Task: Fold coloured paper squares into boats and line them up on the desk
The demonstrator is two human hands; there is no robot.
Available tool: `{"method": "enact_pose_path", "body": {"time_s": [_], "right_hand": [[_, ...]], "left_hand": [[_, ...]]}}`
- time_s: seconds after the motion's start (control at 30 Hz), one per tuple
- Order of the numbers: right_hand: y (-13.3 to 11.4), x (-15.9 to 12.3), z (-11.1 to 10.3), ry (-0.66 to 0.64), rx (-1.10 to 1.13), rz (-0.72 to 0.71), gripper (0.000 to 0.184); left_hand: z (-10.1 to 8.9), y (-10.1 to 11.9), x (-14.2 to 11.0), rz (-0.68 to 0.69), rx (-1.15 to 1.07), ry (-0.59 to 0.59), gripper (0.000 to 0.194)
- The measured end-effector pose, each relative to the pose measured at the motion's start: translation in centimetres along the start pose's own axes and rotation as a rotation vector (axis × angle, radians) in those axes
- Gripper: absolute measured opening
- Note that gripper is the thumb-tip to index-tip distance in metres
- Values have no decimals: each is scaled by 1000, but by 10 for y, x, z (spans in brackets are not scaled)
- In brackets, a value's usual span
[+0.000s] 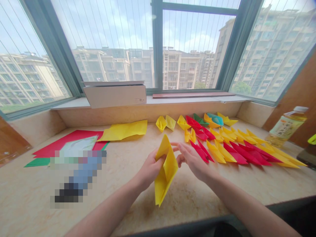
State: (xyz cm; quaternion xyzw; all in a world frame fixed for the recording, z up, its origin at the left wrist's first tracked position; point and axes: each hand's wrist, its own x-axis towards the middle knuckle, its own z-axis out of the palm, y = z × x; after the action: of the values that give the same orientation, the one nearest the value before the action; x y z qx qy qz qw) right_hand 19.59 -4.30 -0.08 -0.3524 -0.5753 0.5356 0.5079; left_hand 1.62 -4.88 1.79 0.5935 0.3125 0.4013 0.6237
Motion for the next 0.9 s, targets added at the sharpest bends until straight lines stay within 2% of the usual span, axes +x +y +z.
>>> {"method": "enact_pose_path", "body": {"time_s": [0.17, 0.27, 0.33, 0.47, 0.57, 0.77, 0.9], "right_hand": [[4, 2, -4, -70, 106, 117, 48], [3, 1, -3, -114, 121, 173, 52], [1, 1, -2, -130, 156, 176, 51], [-2, -1, -1, -113, 204, 156, 50], [-2, -2, -1, -132, 189, 141, 51], [3, -2, -5, -213, 302, 121, 45], [5, 1, -14, -270, 393, 175, 39]], "left_hand": [[2, -1, 0, -25, -14, 2, 40], [2, -4, 1, -44, -37, -51, 38], [2, -5, 1, -40, -24, -63, 35], [1, -6, 1, -28, 54, 24, 29], [1, -3, 1, -66, 34, 50, 31], [1, 3, -2, -134, -75, -48, 40], [-1, 3, -2, -127, -77, -64, 40]]}}
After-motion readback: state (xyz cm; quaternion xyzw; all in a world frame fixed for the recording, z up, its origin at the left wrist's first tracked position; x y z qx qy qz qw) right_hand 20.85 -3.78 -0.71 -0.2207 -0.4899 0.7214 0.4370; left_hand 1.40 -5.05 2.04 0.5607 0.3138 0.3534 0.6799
